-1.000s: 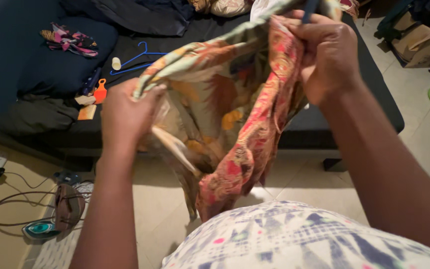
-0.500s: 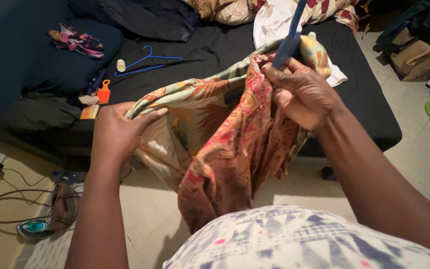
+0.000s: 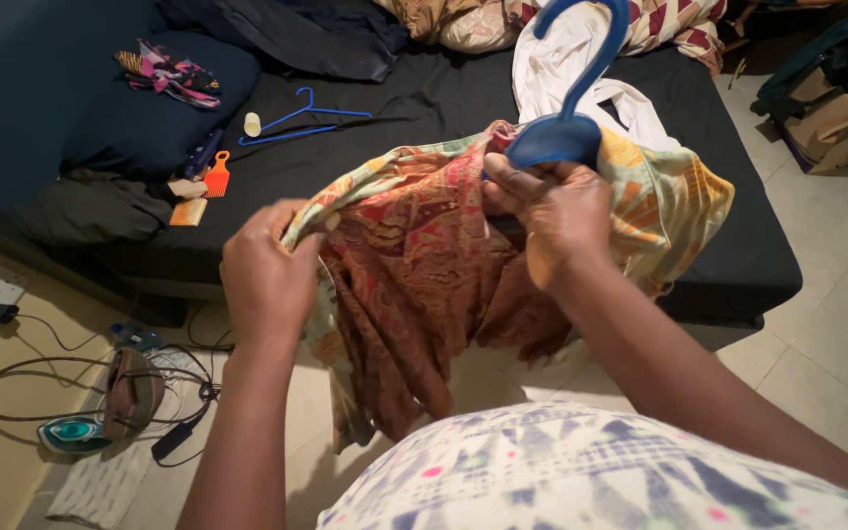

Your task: The person places a patterned shirt onto a blue hanger, adjusts the collar and sleeves, and hangs it in a closet. Then the person places a white shirt onto a blue hanger, buttons the collar, and hangs it in the same closet.

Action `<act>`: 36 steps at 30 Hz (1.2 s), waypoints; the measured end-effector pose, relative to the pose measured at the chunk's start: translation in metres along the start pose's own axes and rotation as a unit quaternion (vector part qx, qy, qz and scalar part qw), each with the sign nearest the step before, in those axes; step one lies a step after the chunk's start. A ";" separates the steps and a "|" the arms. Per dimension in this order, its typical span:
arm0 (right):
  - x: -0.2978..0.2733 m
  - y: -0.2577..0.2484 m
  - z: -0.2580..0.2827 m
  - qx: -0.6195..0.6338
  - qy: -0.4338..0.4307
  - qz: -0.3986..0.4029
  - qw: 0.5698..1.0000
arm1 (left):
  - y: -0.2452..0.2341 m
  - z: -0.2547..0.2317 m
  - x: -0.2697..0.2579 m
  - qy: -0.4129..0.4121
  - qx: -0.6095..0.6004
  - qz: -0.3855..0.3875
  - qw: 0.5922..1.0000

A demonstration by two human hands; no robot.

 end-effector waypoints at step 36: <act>0.028 0.002 0.050 0.069 0.058 -0.015 0.996 | 0.047 0.063 0.012 0.060 0.112 -0.004 0.992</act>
Point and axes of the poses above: each hand's wrist, its own x-axis towards the middle knuckle, its own y-axis out of the palm, z = x × y, the point moved 8 cm from there along x, towards the middle knuckle, and after that the axes turned 10 degrees about -z, right-handed, at the moved point
